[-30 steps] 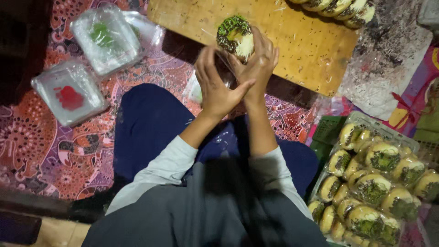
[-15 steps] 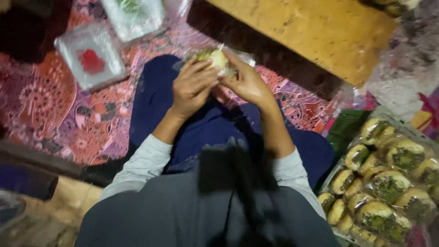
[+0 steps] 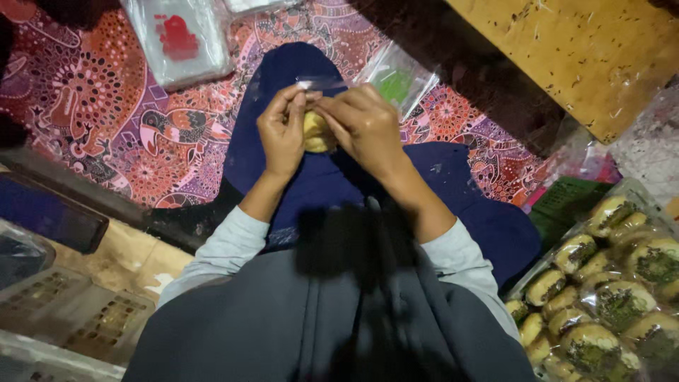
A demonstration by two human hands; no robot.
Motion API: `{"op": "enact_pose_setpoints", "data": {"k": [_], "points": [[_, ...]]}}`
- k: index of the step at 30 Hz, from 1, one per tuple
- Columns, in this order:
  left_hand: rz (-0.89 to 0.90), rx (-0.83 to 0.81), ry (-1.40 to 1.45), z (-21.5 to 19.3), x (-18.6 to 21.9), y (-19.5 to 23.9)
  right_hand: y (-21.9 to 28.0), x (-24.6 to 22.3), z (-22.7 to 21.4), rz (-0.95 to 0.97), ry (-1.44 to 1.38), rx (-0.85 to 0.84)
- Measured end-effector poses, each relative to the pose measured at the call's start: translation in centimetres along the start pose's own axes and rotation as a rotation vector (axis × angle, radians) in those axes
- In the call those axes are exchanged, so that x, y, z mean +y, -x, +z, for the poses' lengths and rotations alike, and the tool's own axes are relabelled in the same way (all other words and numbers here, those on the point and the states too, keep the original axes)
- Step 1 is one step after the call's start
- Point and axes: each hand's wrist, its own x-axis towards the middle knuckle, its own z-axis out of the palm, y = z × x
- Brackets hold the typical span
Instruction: The person sits on the floor and repeatedly picks up ring-shaped pastries from a wooden board, places each into a clear plastic bag, seals the bag, and sets it into a white plastic crate. The process continues with multiple pastries handled one at a time.
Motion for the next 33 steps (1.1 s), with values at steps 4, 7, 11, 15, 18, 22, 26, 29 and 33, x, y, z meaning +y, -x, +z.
{"op": "enact_pose_setpoints", "data": {"k": [4, 7, 11, 15, 18, 22, 26, 29, 33], "points": [[0.108, -0.06, -0.215, 0.3, 1.1, 0.3, -1.3, 0.1, -0.4, -0.191, -0.03, 0.045], [0.139, -0.169, -0.27, 0.2, 2.4, 0.3, -0.7, 0.9, 0.4, -0.105, -0.004, -0.037], [0.202, -0.23, -0.352, 0.2, 3.3, 0.5, 1.4, 3.9, 1.9, 0.023, -0.1, -0.073], [0.094, -0.196, -0.304, 0.8, 3.1, 0.6, 1.1, 9.3, 1.0, 0.277, -0.032, 0.07], [0.05, 0.039, -0.134, 1.5, 3.5, 0.3, 1.9, 11.4, -1.6, 0.712, 0.048, -0.023], [0.093, 0.07, -0.129, 3.1, 4.1, 1.4, 8.6, 8.7, 1.4, 0.709, -0.753, -0.238], [0.608, -0.007, -0.647, 3.0, 4.5, 1.7, 10.4, 7.8, 6.9, 0.549, -0.957, -0.074], [0.095, 0.146, -0.368, 0.8, 2.8, -0.3, 8.9, 8.5, 8.1, 0.805, -1.38, -0.18], [-0.564, 0.09, 0.355, -2.6, -1.2, 0.0, 8.0, 7.9, 7.3, 0.816, -1.084, -0.163]]}}
